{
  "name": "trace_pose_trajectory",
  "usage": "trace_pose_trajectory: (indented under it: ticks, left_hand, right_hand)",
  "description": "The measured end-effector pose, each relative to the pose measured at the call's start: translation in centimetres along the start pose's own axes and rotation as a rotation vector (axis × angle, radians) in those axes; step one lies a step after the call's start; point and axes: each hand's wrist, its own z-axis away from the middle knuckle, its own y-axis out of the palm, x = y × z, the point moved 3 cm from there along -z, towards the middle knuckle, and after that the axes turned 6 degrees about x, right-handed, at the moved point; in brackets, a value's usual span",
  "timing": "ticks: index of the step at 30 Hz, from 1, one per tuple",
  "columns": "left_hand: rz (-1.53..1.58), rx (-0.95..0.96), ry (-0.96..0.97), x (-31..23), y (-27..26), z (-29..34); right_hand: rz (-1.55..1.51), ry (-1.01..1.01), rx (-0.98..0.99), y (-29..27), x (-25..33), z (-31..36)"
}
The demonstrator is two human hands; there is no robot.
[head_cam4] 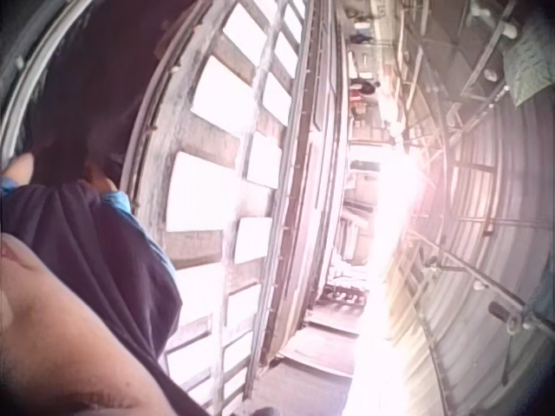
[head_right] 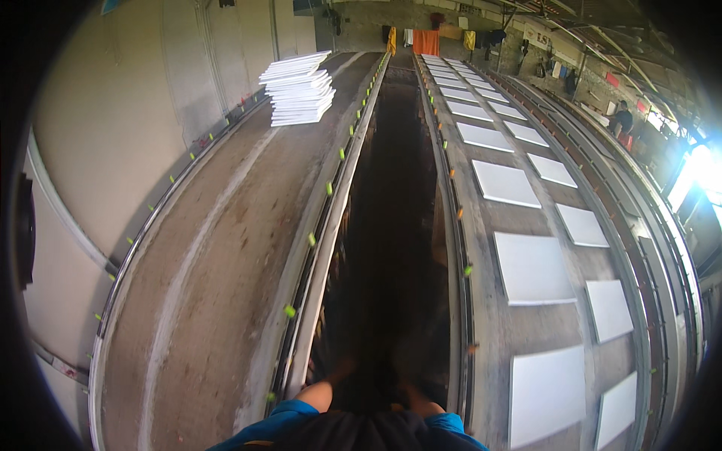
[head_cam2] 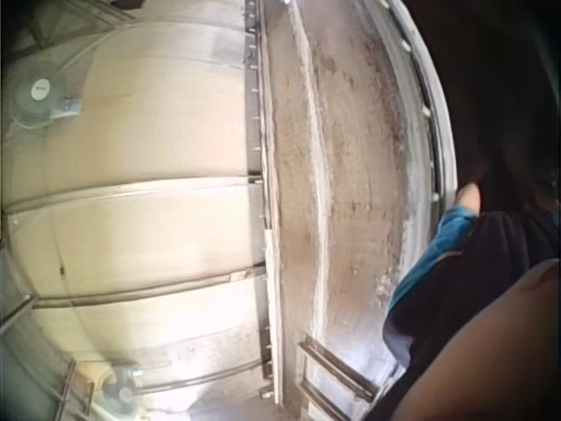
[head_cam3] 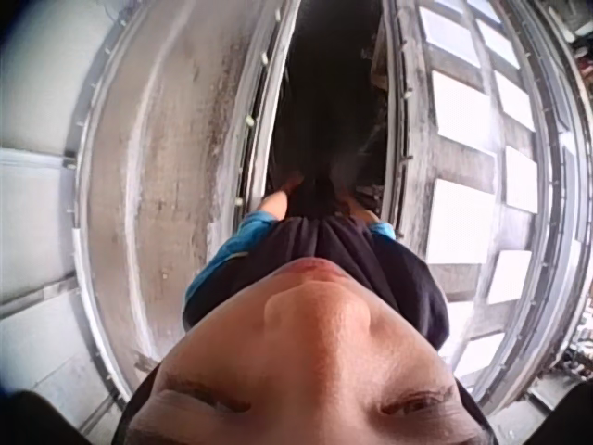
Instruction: The person repeatedly picks up white rectangular tiles from a stack on a conveyor belt and places them into a wooden frame on the belt. The person smooths the tiles with their hands and moves the frame along the conveyor line to the next position.
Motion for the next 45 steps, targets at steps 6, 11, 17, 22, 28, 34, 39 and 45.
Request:
trace_pose_trajectory:
  ticks: [6,11,17,22,28,34,39,45]
  left_hand:
    - [0.074,-0.042,0.07,-1.5,-10.1,-15.0]
    - [0.132,-0.122,0.045,-4.7,-20.3,-24.8]
    - [0.351,-0.354,-0.049,-13.6,-29.4,-34.4]
    - [0.448,-0.59,0.26,-23.2,-41.0,-48.2]
    - [0.391,-0.614,0.116,-25.7,-50.7,-61.2]
    - [0.469,-0.837,0.328,-26.1,-60.3,-67.1]
    - [0.62,-0.858,0.441,-31.8,-73.6,-68.2]
    - [0.711,-1.193,0.449,-30.3,-85.7,-68.9]
  right_hand:
    - [-0.028,0.026,-0.053,-9.9,5.8,-16.8]
    - [-0.146,-0.116,-0.135,-19.6,17.8,-28.2]
    - [-0.27,-0.1,-0.24,-26.6,24.3,-38.6]
    - [-0.252,-0.071,-0.274,-30.3,27.8,-51.4]
    - [-0.139,-0.191,-0.492,-41.8,35.0,-65.8]
    - [-0.919,-0.266,-0.376,-52.4,50.1,-71.2]
    - [-1.013,-0.766,-0.348,-63.7,66.0,-78.1]
    - [-0.987,-1.263,-0.169,-72.2,87.8,-83.8]
